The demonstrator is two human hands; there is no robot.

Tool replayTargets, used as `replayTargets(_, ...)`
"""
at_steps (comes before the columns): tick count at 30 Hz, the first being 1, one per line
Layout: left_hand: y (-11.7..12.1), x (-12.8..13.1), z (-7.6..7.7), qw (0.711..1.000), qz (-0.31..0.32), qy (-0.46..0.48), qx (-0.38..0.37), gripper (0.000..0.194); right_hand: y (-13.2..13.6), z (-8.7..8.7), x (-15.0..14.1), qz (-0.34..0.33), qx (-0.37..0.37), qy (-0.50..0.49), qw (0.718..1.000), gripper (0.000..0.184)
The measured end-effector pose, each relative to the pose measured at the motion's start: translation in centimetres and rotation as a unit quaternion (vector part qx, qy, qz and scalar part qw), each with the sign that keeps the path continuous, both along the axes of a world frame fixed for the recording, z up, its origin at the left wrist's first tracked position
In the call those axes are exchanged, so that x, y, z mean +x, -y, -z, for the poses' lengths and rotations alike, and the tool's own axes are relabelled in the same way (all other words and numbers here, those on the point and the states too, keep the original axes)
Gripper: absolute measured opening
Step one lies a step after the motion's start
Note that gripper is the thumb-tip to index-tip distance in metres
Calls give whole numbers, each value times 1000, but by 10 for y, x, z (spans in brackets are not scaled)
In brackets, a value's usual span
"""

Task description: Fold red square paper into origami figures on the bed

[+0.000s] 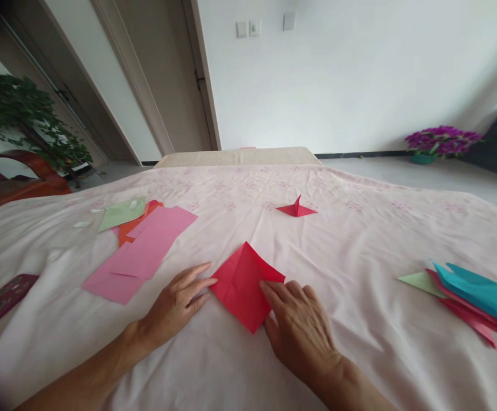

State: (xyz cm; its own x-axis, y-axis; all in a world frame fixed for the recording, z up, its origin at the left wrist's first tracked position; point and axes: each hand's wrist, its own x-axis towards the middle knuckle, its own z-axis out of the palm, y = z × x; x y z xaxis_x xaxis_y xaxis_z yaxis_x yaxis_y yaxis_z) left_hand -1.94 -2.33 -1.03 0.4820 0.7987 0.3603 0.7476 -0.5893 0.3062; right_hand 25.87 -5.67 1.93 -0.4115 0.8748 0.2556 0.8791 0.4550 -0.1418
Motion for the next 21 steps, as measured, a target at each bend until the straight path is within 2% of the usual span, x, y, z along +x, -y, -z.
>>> replayTargets(5, 6, 3, 1, 1000, -13, -7, -1, 39, -6, 0, 7, 7, 15, 21, 1000, 46)
replayTargets(9, 0, 12, 7, 999, 2, 41, 2, 38, -10, -3, 1, -31, 35, 46, 998, 31)
replayTargets(12, -4, 16, 9, 996, 18, 83, 0, 33, -15, -2, -1, -75, 17, 26, 997, 19)
replayTargets(17, -12, 18, 8, 995, 20, 92, 15, 22, -29, 5, 4, -133, -44, -58, 988, 33)
replayTargets(21, -21, 19, 8, 998, 8, 63, 20, 22, -42, 9, 12, -149, -70, -103, 981, 41)
